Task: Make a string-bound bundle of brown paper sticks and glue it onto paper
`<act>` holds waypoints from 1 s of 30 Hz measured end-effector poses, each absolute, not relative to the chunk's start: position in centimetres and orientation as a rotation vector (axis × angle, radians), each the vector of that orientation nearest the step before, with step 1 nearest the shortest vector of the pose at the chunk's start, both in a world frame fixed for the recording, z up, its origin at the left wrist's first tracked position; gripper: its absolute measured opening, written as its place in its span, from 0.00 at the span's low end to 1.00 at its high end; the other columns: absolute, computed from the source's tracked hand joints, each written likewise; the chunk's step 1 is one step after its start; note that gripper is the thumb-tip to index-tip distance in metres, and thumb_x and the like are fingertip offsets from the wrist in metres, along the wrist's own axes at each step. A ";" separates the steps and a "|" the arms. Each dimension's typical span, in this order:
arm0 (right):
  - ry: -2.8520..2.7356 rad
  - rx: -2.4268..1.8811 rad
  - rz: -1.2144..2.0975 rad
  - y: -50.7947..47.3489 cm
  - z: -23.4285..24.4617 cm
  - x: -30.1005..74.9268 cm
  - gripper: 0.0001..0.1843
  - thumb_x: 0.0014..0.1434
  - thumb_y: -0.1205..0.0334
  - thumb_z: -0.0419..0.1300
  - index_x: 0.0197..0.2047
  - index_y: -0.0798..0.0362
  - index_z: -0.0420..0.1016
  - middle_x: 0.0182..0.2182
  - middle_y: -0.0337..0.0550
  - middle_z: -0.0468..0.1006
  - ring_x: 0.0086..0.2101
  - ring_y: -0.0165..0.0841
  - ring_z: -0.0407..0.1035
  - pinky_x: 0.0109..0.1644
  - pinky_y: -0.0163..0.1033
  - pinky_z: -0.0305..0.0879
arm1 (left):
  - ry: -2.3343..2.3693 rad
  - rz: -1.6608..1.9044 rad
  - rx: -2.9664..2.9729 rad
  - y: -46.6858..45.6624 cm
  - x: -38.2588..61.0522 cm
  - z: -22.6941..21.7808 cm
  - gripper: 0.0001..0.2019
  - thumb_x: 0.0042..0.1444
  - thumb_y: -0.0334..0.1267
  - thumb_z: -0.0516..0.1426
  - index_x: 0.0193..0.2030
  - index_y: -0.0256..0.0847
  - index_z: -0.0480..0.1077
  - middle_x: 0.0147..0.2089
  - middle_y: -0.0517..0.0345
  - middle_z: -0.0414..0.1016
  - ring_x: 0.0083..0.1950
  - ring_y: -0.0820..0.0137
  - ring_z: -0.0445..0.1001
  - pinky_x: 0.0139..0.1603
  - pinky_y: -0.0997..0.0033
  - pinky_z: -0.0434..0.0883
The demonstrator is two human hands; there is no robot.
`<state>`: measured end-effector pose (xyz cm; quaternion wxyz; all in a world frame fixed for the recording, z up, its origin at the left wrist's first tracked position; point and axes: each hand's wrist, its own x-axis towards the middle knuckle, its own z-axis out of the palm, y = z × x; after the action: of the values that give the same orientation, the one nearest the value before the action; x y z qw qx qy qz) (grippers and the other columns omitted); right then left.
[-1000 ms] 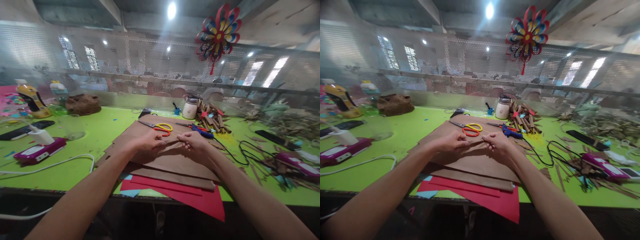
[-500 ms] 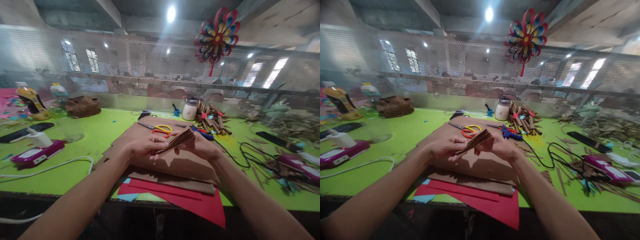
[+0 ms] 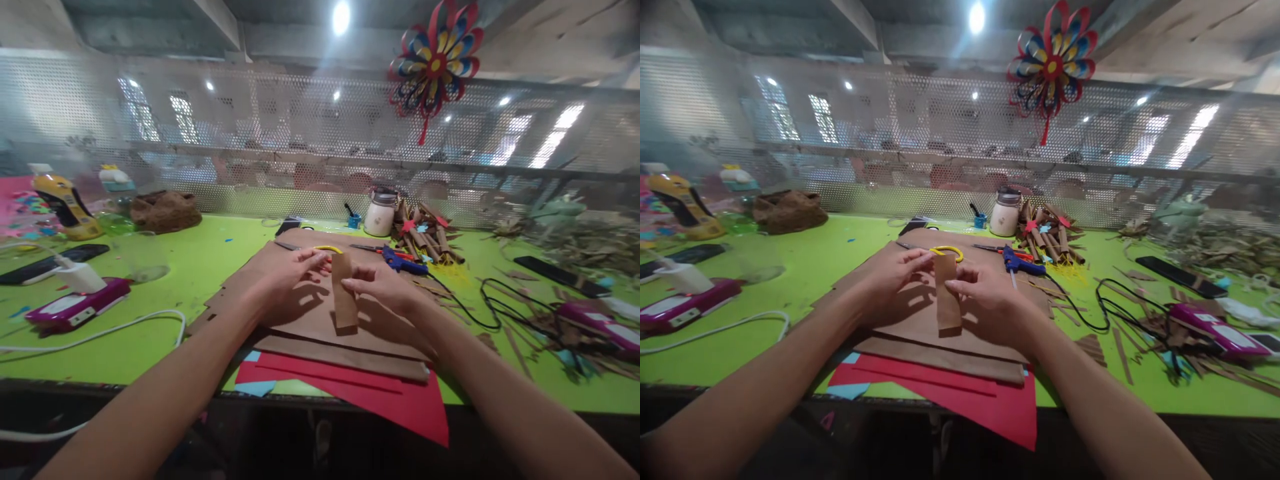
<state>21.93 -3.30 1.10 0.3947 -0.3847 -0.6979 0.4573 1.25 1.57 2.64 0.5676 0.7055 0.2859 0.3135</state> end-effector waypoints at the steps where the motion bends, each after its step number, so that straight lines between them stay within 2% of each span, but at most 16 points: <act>1: -1.792 -1.046 1.131 -3.3 0.9 21.8 0.14 0.53 0.55 0.61 0.36 0.58 0.75 0.29 0.42 0.75 0.28 0.29 0.66 0.32 0.35 0.62 | 0.696 0.797 1.726 1.6 1.3 2.8 0.16 0.59 0.46 0.52 0.48 0.40 0.68 0.47 0.50 0.71 0.44 0.69 0.69 0.43 0.68 0.67; 4: -1.889 -1.189 1.006 -3.4 0.7 21.3 0.13 0.54 0.55 0.59 0.35 0.57 0.75 0.27 0.41 0.75 0.26 0.29 0.66 0.30 0.34 0.60 | 0.738 0.819 2.052 1.2 1.6 3.0 0.18 0.57 0.44 0.53 0.53 0.41 0.66 0.54 0.50 0.69 0.51 0.66 0.67 0.48 0.68 0.65; 7: -2.055 -1.209 0.922 -3.5 0.8 21.1 0.13 0.55 0.56 0.57 0.36 0.56 0.77 0.30 0.41 0.77 0.30 0.31 0.68 0.33 0.34 0.60 | 0.730 0.642 2.430 0.9 1.9 2.6 0.16 0.55 0.42 0.54 0.49 0.40 0.69 0.52 0.51 0.71 0.52 0.66 0.67 0.50 0.69 0.63; 10: -2.192 -1.200 0.889 -3.6 0.9 21.2 0.13 0.55 0.57 0.56 0.36 0.56 0.77 0.31 0.41 0.77 0.31 0.31 0.68 0.33 0.34 0.60 | 0.743 0.434 2.575 0.8 1.8 2.4 0.12 0.55 0.39 0.52 0.40 0.38 0.73 0.41 0.54 0.75 0.44 0.68 0.69 0.44 0.71 0.63; 14: -2.306 -1.244 0.858 -3.4 0.8 21.5 0.11 0.54 0.59 0.56 0.35 0.56 0.77 0.29 0.39 0.75 0.30 0.30 0.66 0.32 0.33 0.59 | 0.896 0.231 2.529 1.2 1.1 2.6 0.09 0.53 0.39 0.53 0.35 0.38 0.71 0.30 0.59 0.72 0.32 0.72 0.66 0.31 0.74 0.60; 18: -2.319 -1.330 0.815 -3.4 0.4 22.0 0.09 0.52 0.62 0.56 0.33 0.55 0.76 0.27 0.39 0.75 0.28 0.30 0.65 0.30 0.33 0.59 | 0.923 0.053 2.457 2.2 0.2 2.4 0.09 0.53 0.40 0.52 0.28 0.38 0.69 0.25 0.62 0.68 0.28 0.73 0.63 0.28 0.74 0.57; 23: -2.334 -1.391 0.750 -3.7 0.1 21.6 0.09 0.53 0.61 0.56 0.33 0.54 0.75 0.26 0.40 0.75 0.27 0.30 0.65 0.30 0.34 0.58 | 0.887 0.019 2.495 2.7 0.3 1.7 0.07 0.52 0.40 0.54 0.32 0.39 0.69 0.28 0.61 0.70 0.30 0.73 0.64 0.31 0.74 0.59; 30: -2.380 -1.325 0.559 -3.7 -0.3 20.5 0.07 0.55 0.61 0.57 0.30 0.54 0.72 0.28 0.41 0.74 0.29 0.29 0.64 0.31 0.34 0.56 | 0.690 0.110 2.518 1.6 1.8 0.5 0.10 0.55 0.42 0.53 0.39 0.40 0.70 0.34 0.59 0.72 0.34 0.73 0.65 0.35 0.75 0.61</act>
<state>20.53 -3.74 -0.32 0.1794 -0.4686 -0.8420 0.1979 1.84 1.64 0.52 0.2609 0.9302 0.2549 0.0405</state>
